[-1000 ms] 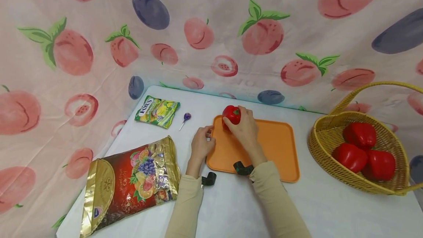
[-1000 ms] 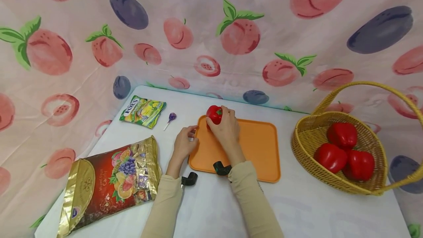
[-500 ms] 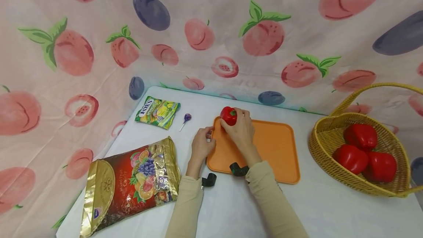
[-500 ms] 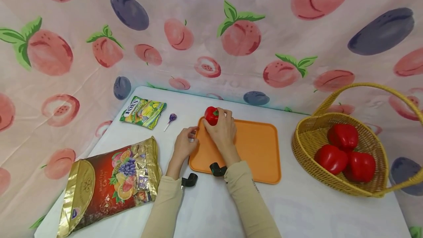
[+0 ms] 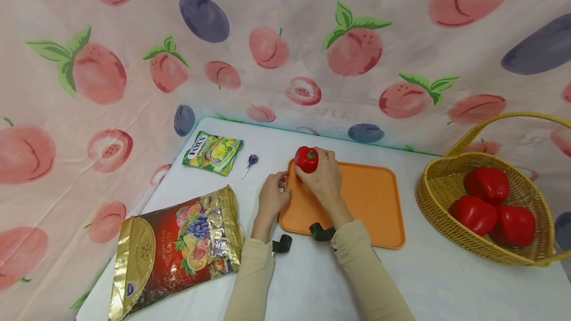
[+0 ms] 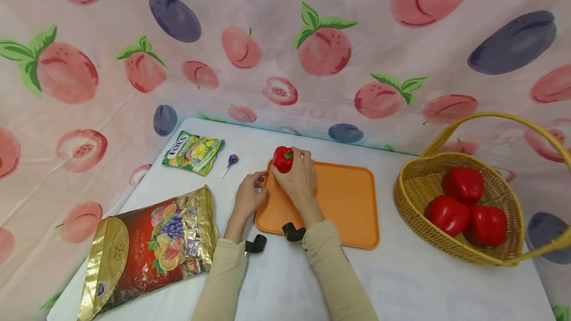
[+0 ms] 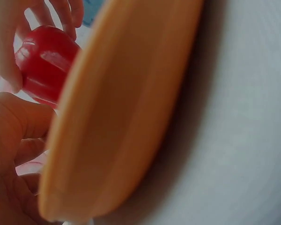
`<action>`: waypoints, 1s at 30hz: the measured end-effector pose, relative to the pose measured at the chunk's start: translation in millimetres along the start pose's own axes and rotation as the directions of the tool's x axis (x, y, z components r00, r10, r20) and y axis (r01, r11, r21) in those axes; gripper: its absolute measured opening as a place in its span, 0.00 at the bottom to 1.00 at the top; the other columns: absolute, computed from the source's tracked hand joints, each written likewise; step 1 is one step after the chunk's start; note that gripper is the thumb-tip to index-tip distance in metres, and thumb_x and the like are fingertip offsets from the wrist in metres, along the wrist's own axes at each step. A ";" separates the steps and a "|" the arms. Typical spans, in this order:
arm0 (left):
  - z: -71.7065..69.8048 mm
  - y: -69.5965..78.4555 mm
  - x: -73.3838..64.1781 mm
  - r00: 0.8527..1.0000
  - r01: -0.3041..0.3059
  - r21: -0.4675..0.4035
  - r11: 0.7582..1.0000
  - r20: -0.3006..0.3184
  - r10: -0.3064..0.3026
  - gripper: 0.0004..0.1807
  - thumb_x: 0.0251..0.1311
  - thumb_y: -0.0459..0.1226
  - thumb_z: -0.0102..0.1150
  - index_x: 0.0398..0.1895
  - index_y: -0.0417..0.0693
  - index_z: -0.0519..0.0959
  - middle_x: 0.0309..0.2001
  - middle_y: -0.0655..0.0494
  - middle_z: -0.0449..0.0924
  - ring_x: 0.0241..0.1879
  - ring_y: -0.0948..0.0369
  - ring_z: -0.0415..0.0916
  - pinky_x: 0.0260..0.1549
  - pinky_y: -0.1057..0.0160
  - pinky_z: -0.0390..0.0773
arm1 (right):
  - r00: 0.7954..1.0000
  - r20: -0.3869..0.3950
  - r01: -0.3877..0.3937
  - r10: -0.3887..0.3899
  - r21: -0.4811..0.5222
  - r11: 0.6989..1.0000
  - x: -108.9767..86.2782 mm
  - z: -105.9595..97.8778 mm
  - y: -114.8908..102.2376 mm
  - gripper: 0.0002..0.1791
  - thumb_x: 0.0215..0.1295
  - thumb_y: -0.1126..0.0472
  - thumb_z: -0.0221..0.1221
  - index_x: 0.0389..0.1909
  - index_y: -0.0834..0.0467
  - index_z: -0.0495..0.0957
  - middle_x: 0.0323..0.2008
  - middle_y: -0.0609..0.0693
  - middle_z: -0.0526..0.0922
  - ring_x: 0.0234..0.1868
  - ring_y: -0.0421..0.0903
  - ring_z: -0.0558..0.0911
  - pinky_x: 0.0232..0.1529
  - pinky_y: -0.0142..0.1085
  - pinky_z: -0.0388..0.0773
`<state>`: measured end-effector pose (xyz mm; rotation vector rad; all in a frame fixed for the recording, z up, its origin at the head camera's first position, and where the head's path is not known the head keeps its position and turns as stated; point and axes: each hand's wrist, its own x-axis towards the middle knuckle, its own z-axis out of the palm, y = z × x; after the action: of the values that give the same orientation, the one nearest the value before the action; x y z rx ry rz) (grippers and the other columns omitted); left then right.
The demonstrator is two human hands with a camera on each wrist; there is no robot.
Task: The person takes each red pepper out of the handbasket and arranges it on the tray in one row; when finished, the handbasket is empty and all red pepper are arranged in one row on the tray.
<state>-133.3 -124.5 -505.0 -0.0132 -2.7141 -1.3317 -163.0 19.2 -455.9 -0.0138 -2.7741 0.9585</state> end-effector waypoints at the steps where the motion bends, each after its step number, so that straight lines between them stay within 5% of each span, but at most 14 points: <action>1: -0.5 -0.2 -0.1 1.000 0.001 0.000 1.000 -0.001 -0.001 0.23 0.55 0.29 0.61 0.57 0.41 0.79 0.45 0.46 0.79 0.42 0.52 0.78 0.42 0.52 0.77 | 1.000 -0.013 0.008 -0.008 0.001 1.000 -0.1 1.3 0.1 0.42 0.52 0.43 0.69 0.65 0.57 0.68 0.58 0.60 0.72 0.55 0.57 0.75 0.47 0.53 0.80; 9: -0.6 -0.4 0.0 1.000 0.007 0.006 1.000 0.010 -0.007 0.24 0.55 0.29 0.62 0.58 0.41 0.78 0.46 0.46 0.79 0.42 0.52 0.78 0.42 0.53 0.77 | 0.999 -0.043 0.010 -0.011 -0.007 1.000 -1.1 7.3 0.0 0.45 0.50 0.40 0.70 0.66 0.57 0.68 0.57 0.61 0.67 0.54 0.57 0.73 0.45 0.51 0.81; 22: -3.2 -1.1 1.4 1.000 0.016 0.007 1.000 0.002 -0.016 0.24 0.55 0.29 0.61 0.57 0.40 0.79 0.45 0.45 0.79 0.42 0.52 0.78 0.42 0.53 0.77 | 0.997 0.069 0.032 -0.032 0.000 0.999 -1.4 6.0 -2.7 0.46 0.51 0.45 0.69 0.69 0.56 0.63 0.59 0.61 0.69 0.55 0.58 0.75 0.49 0.53 0.80; 30: -1.8 0.5 0.6 0.999 0.034 0.001 0.999 0.022 -0.034 0.24 0.55 0.30 0.62 0.58 0.41 0.78 0.46 0.45 0.79 0.42 0.52 0.77 0.42 0.53 0.77 | 0.999 0.033 0.015 -0.016 0.016 1.000 -0.4 6.3 -1.3 0.46 0.50 0.47 0.71 0.69 0.57 0.63 0.61 0.61 0.69 0.58 0.58 0.73 0.50 0.53 0.79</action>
<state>-133.7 -125.7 -503.4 0.0188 -2.7451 -1.3469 -163.7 14.3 -460.0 0.0263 -2.7925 0.9855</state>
